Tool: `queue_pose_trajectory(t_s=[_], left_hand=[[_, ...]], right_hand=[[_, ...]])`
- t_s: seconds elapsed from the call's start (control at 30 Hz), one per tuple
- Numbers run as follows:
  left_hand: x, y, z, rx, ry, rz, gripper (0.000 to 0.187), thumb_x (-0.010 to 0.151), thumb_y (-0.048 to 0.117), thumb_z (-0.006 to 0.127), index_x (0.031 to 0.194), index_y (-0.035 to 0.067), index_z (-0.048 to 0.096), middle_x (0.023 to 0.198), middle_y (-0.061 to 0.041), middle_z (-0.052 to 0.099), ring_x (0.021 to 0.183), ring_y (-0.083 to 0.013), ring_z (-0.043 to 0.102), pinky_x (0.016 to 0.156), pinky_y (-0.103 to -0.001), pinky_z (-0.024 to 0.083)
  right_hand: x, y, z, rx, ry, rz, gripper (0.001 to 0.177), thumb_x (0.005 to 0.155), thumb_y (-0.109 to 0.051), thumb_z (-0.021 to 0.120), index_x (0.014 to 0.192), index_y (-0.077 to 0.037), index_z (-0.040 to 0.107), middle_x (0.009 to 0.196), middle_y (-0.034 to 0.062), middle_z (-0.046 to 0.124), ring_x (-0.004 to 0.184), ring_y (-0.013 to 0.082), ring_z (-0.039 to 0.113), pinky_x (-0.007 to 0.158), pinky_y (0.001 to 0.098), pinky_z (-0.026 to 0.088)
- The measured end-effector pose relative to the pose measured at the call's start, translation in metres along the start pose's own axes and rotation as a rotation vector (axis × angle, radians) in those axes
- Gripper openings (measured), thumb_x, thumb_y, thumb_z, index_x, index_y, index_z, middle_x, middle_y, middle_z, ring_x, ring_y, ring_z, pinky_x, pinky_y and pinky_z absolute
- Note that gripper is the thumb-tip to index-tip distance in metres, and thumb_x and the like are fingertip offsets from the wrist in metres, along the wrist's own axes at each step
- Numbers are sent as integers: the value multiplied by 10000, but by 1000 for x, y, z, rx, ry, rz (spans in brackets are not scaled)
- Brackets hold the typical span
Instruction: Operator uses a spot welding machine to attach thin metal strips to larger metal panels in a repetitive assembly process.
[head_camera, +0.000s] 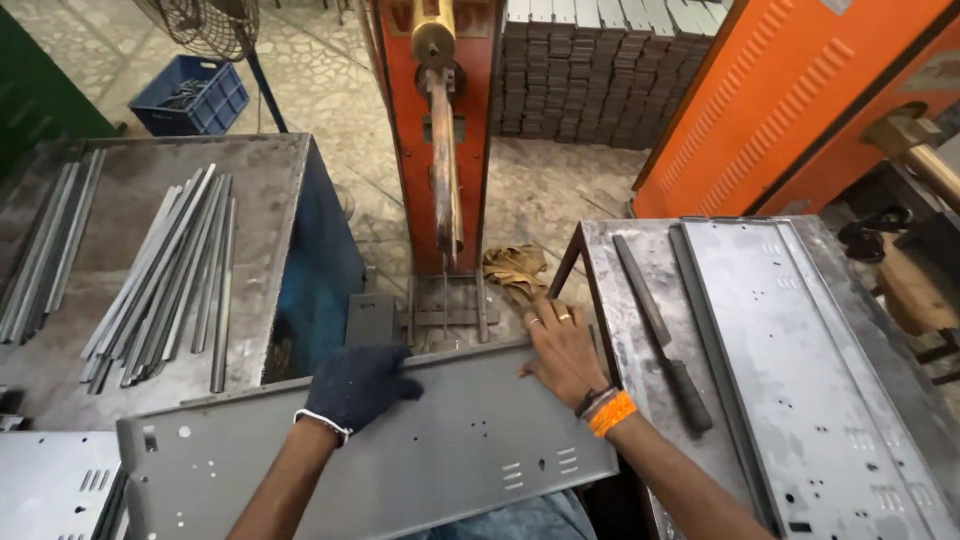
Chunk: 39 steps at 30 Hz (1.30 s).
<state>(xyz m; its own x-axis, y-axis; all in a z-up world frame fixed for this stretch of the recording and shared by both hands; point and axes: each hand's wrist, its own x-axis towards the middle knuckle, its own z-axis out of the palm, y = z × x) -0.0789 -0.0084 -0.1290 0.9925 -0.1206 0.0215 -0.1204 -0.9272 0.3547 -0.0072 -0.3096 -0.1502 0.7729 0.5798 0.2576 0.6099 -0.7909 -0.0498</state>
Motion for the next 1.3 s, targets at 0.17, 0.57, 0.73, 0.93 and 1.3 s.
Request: queue_pose_trajectory(t_s=[0.17,0.57,0.73,0.93,1.3], left_hand=[[-5,-1,2,15,19,49,431,704,501,819,982,177,758,923,-126,751,888,-362,709,760,-501,540],[-24,-66,38,-92,168,-124,322,814,474,746,986,203,771,884,-119,758,855,-365,715,734,-495,547],[-87,-150,59,-86,283,-383,317,889,510,666,1006,243,793,936,-112,772,898,-358,722,760,-497,550],[-234,-271,5,-8,304,-802,356,958,407,556,1188,254,782,1155,-73,775,1059,-309,719,934,-441,542],[-326,-368,-15,343,721,-1025,270,1164,361,590,1226,180,780,1199,-133,753,1080,-340,712,951,-448,545]], right_hand=[[8,-19,-7,190,-76,76,356,836,-159,738,1162,-75,622,1169,109,679,974,348,691,781,476,511],[2,52,-42,413,-69,4,232,805,-279,754,957,-106,776,796,131,756,712,303,725,651,429,557],[-60,122,-32,112,-90,290,349,867,-473,701,1002,-176,824,731,129,745,697,334,715,645,447,539],[-62,96,45,444,-124,486,325,868,-448,736,1017,-175,829,641,102,717,573,227,700,582,396,539],[-3,-25,67,661,-198,350,254,834,-327,764,921,-96,821,597,83,729,507,161,658,519,355,489]])
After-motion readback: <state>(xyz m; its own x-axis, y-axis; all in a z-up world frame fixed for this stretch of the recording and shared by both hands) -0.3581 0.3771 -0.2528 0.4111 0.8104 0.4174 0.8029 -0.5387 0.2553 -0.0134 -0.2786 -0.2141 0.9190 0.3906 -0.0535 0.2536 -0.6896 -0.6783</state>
